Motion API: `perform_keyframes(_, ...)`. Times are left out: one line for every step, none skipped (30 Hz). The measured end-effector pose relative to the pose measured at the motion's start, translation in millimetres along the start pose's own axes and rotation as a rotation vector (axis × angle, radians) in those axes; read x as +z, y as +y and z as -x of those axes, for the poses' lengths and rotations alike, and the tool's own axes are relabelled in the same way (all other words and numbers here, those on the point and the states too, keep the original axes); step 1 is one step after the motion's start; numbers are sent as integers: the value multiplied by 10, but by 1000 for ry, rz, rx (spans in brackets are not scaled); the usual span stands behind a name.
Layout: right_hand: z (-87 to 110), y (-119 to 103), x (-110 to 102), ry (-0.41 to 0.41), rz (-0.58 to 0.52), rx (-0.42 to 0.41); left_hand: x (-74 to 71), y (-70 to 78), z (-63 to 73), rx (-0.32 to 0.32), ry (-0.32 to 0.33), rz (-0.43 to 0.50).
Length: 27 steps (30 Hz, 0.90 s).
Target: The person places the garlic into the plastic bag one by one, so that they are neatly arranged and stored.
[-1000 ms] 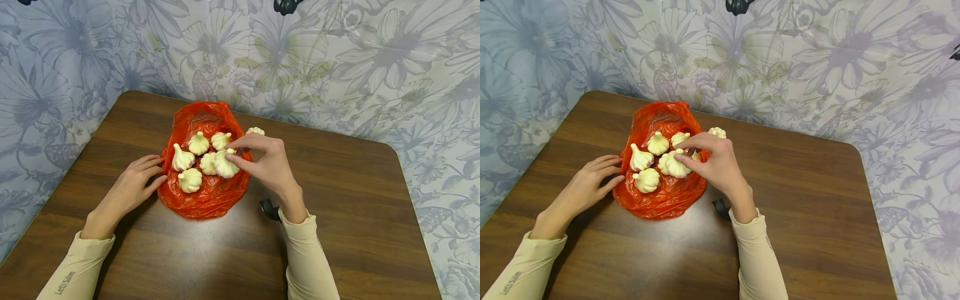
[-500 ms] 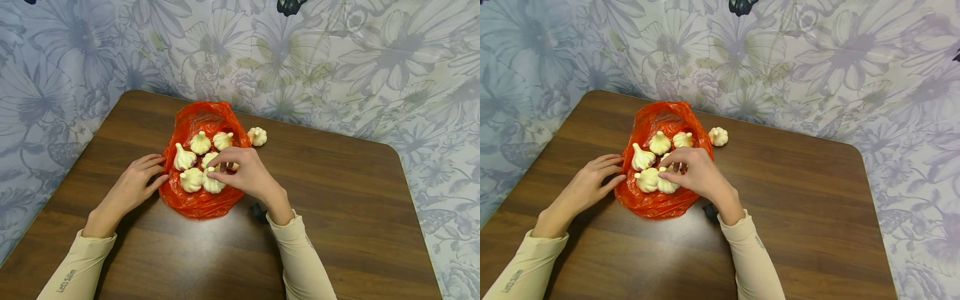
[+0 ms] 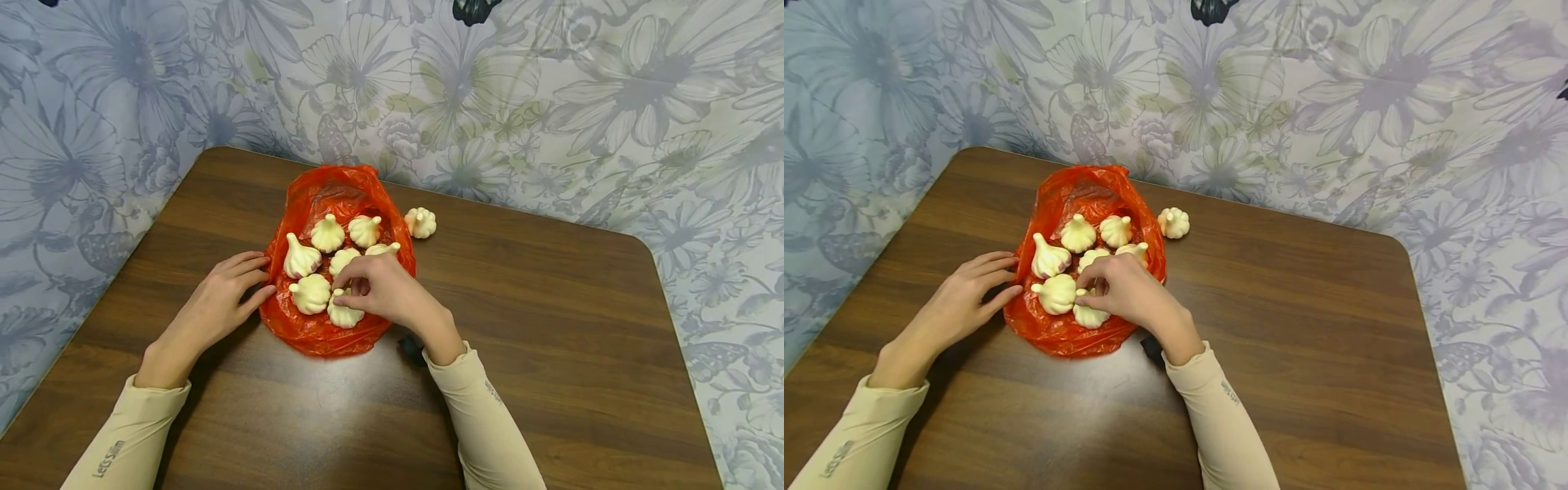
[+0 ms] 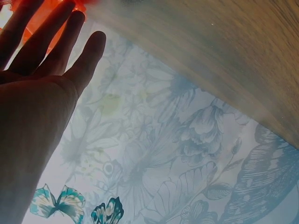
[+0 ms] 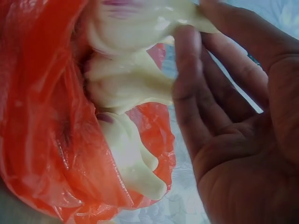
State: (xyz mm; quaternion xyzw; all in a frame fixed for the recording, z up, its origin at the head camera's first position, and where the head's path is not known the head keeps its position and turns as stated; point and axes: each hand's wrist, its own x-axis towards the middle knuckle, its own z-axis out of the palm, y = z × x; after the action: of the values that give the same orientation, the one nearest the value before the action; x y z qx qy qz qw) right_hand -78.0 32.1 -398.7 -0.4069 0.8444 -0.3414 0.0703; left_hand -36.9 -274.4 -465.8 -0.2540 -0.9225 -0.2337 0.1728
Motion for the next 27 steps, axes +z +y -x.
perform_keyframes(-1,4,10,-10,7,4,2,-1,-1,2,2,1)
perform_keyframes(-1,7,16,-18,15,5,2,-1,-2,4,2,2)
perform_keyframes(0,8,20,-26,23,7,2,-2,-3,5,3,2)
perform_keyframes(1,9,20,-30,30,7,2,-2,-4,6,3,2)
perform_keyframes(2,9,18,-33,36,9,2,-1,-6,7,3,2)
perform_keyframes(3,9,13,-35,43,10,2,-1,-7,7,3,2)
perform_keyframes(4,12,7,-36,49,10,1,0,-8,5,1,0)
perform_keyframes(7,16,-2,-33,52,12,-1,3,-10,3,-1,0)
perform_keyframes(8,18,-12,-28,50,13,-2,4,-9,3,-1,-1)
perform_keyframes(10,21,-24,-19,40,14,-3,5,-10,2,-2,-2)
perform_keyframes(12,25,-36,-5,26,14,-3,5,-9,2,-2,-2)
perform_keyframes(16,30,-48,14,13,13,-3,5,-7,0,-2,-2)
perform_keyframes(19,37,-60,37,-2,12,-3,4,-5,-1,-2,-2)
perform_keyframes(22,43,-74,64,-15,10,-3,5,-4,-1,-2,-2)
perform_keyframes(27,52,-85,96,-25,4,-1,4,-1,-1,-1,-2)
perform_keyframes(32,65,-97,131,-30,0,-1,3,0,-1,0,-2)
perform_keyframes(39,80,-108,174,-25,-5,0,1,2,1,1,0)
perform_keyframes(46,98,-120,217,-21,-9,1,1,3,1,2,0)
perform_keyframes(54,119,-134,264,-18,-11,1,1,3,2,2,-1)
perform_keyframes(64,141,-150,311,-13,-9,0,2,3,3,2,0)
perform_keyframes(75,165,-168,359,-10,-4,1,1,3,3,3,0)
perform_keyframes(86,191,-189,404,-7,7,1,1,2,5,3,1)
perform_keyframes(98,217,-211,447,-4,18,2,2,2,6,4,3)
perform_keyframes(111,245,-233,486,-1,31,4,0,2,7,5,3)
perform_keyframes(124,274,-257,520,2,47,7,-4,4,8,7,6)
perform_keyframes(137,303,-279,552,2,64,11,-9,5,10,10,8)
perform_keyframes(151,329,-301,580,0,79,17,-15,7,12,13,10)
